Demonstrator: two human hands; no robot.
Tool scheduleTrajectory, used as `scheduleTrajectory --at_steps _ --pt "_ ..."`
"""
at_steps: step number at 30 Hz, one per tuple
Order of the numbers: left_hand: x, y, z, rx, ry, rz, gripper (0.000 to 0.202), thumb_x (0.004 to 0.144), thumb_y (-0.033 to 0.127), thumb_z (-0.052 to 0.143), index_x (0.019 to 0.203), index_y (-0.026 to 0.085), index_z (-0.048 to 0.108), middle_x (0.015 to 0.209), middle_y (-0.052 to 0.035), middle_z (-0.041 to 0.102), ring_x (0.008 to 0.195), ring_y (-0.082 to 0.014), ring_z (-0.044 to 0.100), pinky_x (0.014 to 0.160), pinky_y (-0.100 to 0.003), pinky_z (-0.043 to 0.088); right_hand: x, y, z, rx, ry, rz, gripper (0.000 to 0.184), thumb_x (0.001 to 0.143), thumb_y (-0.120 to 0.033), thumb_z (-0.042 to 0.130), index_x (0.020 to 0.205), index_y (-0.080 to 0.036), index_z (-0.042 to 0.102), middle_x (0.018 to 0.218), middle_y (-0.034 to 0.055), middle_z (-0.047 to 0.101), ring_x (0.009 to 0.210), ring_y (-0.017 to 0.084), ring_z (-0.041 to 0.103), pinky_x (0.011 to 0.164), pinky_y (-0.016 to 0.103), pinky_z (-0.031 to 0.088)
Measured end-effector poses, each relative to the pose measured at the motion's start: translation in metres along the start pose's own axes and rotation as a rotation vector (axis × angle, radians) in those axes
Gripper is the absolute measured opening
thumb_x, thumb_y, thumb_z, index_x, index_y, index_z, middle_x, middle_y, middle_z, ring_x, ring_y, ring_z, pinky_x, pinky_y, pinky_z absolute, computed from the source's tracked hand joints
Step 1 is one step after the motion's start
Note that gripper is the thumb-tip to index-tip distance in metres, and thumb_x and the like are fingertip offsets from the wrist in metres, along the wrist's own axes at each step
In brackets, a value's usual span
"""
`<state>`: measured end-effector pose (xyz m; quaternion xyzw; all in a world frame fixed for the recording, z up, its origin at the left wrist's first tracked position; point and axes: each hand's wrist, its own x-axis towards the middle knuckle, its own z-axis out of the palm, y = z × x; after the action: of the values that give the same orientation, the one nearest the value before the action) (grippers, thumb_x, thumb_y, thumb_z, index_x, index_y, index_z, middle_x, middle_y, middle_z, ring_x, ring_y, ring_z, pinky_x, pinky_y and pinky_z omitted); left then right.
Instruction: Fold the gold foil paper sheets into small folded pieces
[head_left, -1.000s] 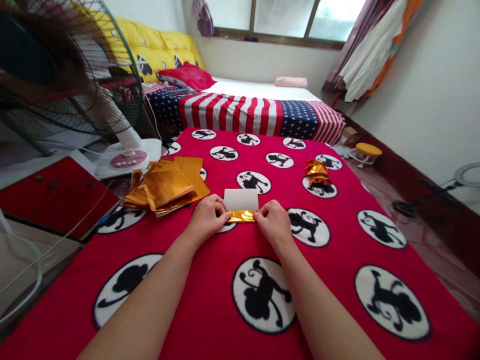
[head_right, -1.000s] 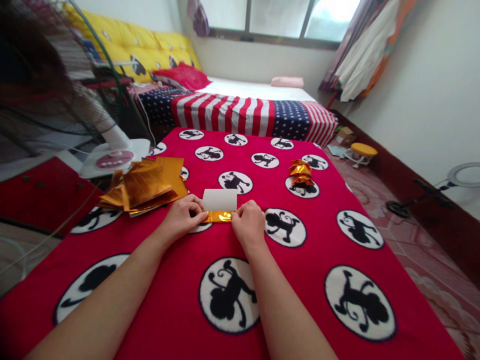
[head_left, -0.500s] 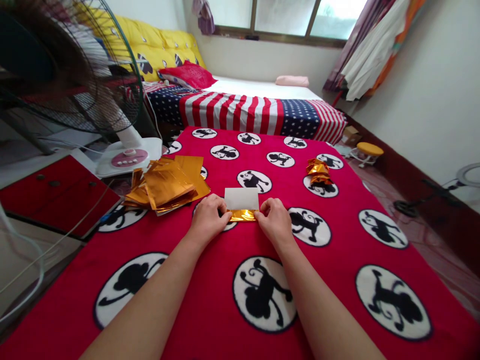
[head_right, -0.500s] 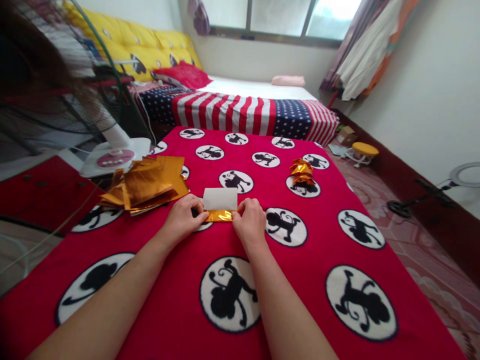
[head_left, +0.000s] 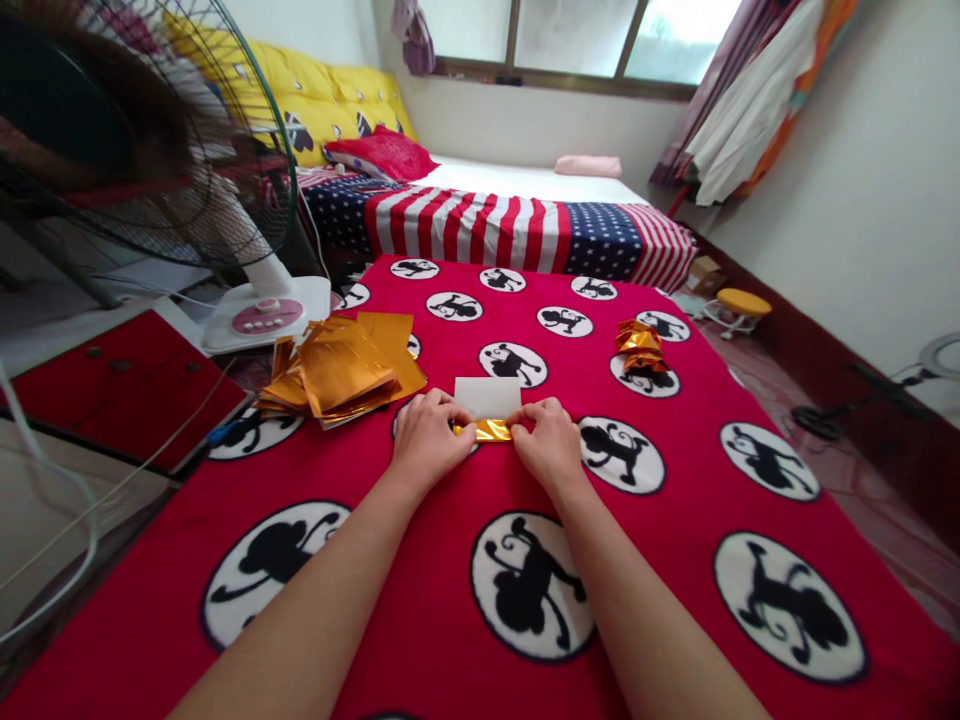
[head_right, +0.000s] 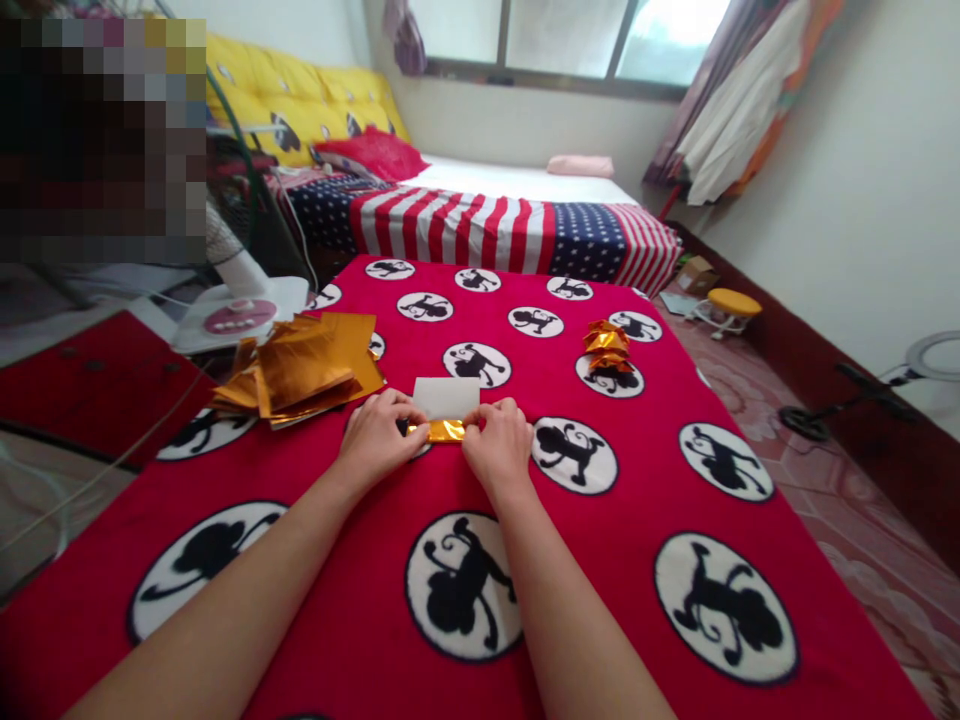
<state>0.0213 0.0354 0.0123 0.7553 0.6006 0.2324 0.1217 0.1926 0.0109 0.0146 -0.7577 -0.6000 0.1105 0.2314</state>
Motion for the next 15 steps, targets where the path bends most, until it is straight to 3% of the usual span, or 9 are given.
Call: scheduleTrajectory --at_steps 2,6,15 --pt "-0.001 0.005 -0.001 0.023 -0.005 -0.028 0.020 0.074 0.046 0.069 0.076 0.028 0.075 0.100 -0.0031 0.064 0.098 -0.0239 0.057 0.089 -0.037 0.043 -0.003 -0.005 0.000 -0.030 0.007 0.014 0.014 0.078 -0.030 0.062 0.081 -0.026 0.074 0.098 0.0060 0.060 0.098 0.025 0.057 0.081 0.035 0.039" --pt "-0.002 0.007 -0.003 0.032 -0.035 -0.028 0.026 0.070 0.053 0.072 0.078 0.028 0.075 0.103 -0.0032 0.063 0.102 -0.0257 0.056 0.091 -0.040 0.042 -0.009 -0.010 0.003 -0.064 0.029 0.003 0.028 0.074 -0.048 0.067 0.086 -0.023 0.072 0.102 0.0075 0.059 0.102 0.027 0.054 0.087 0.038 0.039" --pt "0.000 0.001 -0.004 0.012 -0.099 -0.020 0.025 0.069 0.049 0.074 0.083 0.029 0.076 0.107 -0.0034 0.063 0.104 -0.0263 0.056 0.093 -0.040 0.043 -0.010 -0.007 0.003 -0.067 0.003 -0.006 0.031 0.072 -0.046 0.070 0.092 -0.023 0.071 0.107 0.0083 0.057 0.105 0.029 0.052 0.090 0.041 0.038"
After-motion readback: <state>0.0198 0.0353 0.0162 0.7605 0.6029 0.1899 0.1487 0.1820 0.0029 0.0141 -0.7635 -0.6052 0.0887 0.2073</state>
